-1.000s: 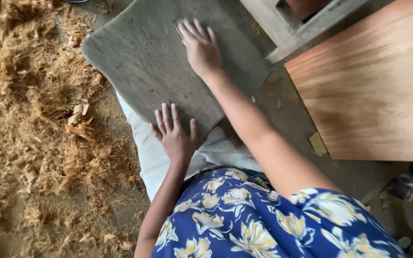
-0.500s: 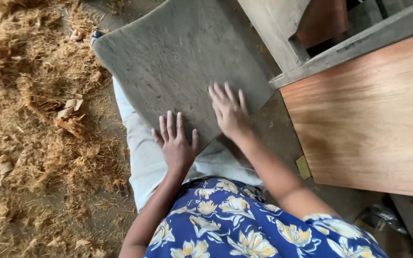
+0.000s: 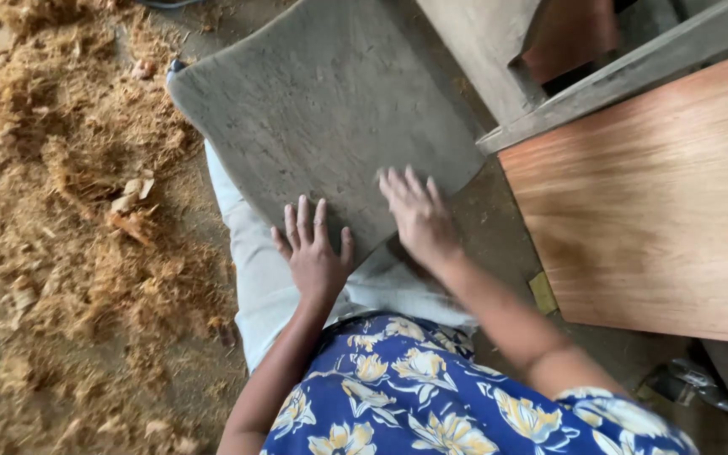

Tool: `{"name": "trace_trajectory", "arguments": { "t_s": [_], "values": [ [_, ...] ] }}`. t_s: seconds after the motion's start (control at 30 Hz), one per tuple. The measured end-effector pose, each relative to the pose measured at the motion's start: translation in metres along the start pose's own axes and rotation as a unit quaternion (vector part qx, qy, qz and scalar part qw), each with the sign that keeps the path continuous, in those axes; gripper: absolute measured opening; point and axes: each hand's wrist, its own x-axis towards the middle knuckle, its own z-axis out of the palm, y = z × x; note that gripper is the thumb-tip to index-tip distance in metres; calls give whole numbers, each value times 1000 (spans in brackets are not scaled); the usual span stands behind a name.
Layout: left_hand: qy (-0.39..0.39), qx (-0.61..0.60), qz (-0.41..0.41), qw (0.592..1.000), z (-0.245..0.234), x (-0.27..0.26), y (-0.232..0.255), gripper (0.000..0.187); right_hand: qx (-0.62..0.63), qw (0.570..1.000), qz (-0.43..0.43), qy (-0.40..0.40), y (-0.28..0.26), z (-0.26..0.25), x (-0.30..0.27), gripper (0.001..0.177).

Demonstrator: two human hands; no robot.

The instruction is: Sanding a wooden chair seat with sandpaper to smooth the surface

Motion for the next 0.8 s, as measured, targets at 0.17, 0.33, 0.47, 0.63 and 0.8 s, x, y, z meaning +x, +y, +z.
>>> {"name": "trace_trajectory", "arguments": {
  "t_s": [0.17,0.33,0.47,0.63,0.8],
  "values": [
    [-24,-37,15,999,-21,6,6,61,37,992,121,2,41,34,172,54],
    [-5,-23,15,1000,-8,2,-2,59,67,986,147,-46,15,18,169,61],
    [5,10,12,1000,6,-1,-7,62,64,993,96,7,-22,-34,48,51],
    [6,9,23,1000,3,0,-5,60,95,991,95,-4,9,-21,59,52],
    [-1,1,26,1000,0,-1,-5,59,57,994,78,58,68,21,202,47]
  ]
}}
